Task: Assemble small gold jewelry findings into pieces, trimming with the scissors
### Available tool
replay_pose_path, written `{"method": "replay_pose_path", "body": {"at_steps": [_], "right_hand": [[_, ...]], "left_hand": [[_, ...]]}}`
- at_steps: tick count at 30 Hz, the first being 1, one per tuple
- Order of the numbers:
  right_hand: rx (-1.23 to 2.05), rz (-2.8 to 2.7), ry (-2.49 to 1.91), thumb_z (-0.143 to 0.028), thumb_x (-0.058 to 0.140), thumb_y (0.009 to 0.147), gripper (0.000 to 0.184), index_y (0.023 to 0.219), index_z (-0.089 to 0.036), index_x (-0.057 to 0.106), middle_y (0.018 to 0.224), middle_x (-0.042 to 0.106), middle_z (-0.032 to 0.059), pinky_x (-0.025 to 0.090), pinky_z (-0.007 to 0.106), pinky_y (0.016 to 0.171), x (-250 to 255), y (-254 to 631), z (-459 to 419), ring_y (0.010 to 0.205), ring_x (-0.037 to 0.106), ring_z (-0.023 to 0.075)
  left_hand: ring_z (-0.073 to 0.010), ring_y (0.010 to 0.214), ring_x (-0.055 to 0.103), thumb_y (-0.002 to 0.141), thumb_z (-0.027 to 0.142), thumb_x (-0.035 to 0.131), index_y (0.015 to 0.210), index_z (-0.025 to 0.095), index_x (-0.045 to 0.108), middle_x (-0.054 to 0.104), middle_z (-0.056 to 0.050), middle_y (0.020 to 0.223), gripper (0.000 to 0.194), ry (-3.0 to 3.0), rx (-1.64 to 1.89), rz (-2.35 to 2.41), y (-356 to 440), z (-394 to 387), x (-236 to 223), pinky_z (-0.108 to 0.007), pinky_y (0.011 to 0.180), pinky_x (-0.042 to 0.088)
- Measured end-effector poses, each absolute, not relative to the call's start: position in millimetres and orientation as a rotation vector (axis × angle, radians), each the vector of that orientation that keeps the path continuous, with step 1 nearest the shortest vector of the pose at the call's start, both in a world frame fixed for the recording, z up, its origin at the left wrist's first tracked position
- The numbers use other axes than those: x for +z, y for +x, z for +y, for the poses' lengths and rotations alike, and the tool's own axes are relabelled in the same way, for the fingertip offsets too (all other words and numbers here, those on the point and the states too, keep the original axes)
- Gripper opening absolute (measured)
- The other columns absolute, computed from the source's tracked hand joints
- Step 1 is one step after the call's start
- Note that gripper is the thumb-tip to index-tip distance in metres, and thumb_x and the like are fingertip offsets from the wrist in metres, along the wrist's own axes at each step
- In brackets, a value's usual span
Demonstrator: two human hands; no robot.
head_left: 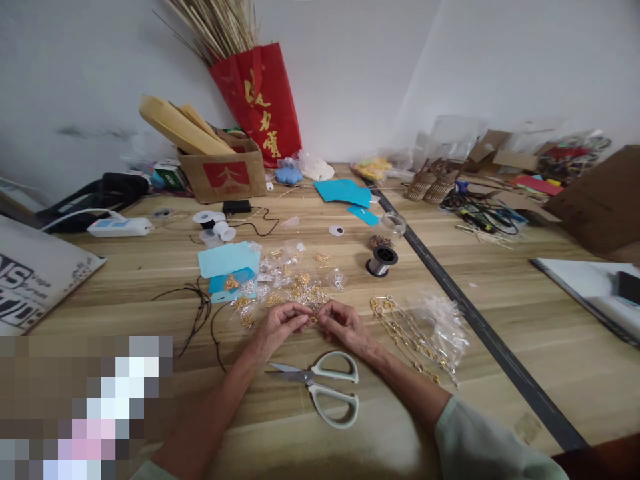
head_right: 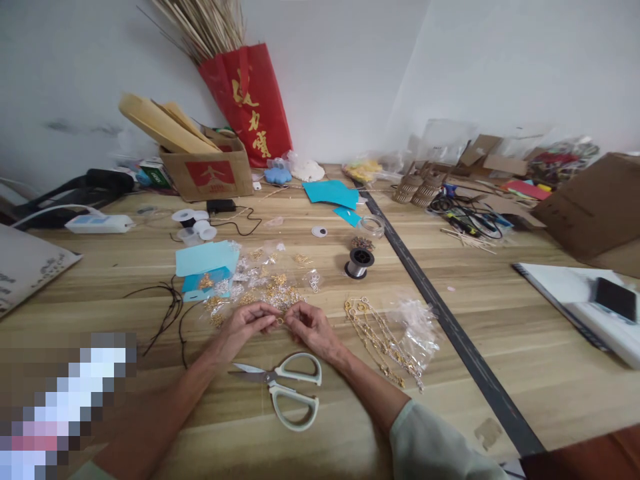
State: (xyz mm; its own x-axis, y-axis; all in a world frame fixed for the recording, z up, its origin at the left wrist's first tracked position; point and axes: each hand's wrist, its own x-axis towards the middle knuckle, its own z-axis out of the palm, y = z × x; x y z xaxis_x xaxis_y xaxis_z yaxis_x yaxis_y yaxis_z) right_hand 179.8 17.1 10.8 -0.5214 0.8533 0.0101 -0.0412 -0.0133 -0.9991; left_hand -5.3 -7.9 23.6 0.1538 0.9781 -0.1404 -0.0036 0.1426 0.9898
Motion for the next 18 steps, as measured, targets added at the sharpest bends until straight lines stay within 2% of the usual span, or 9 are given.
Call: {"method": "replay_pose_path", "body": {"at_steps": [5,12,18], "right_hand": [[1.635,-1.483,-0.874,-0.051,0.061,0.080,0.036,0.080,-0.016,0.054,0.056,0.052,-0.0045,0.041,0.021,0.044,6.5,179.4,18.0,0.044,0.048,0.0082],[1.713,-1.360,-0.847,-0.050,0.065,0.078,0.037,0.090,-0.017,0.054,0.060,0.054,-0.0045,0.041,0.018,0.042,0.6,178.5,18.9,0.046,0.049,0.0070],[1.719,-1.409,-0.815,-0.050,0.065,0.078,0.037,0.088,-0.016,0.056,0.062,0.056,-0.0032,0.041,0.018,0.043,5.7,178.3,18.1,0.047,0.048,0.0064]], "left_hand": [[-0.0134,0.069,0.060,0.069,0.031,0.070,0.089,0.014,0.067,0.069,-0.003,0.076,0.027,1.153,1.051,1.162,-9.0,-7.3,19.5,-0.024,0.065,0.048],[-0.0174,0.077,0.064,0.064,0.030,0.075,0.079,0.014,0.068,0.071,-0.005,0.080,0.023,1.211,1.061,1.189,-8.9,-5.0,15.9,-0.029,0.075,0.050],[-0.0160,0.069,0.063,0.063,0.031,0.075,0.078,0.014,0.068,0.070,-0.004,0.075,0.024,1.250,1.124,1.240,-6.1,-4.4,9.1,-0.026,0.066,0.051]]}}
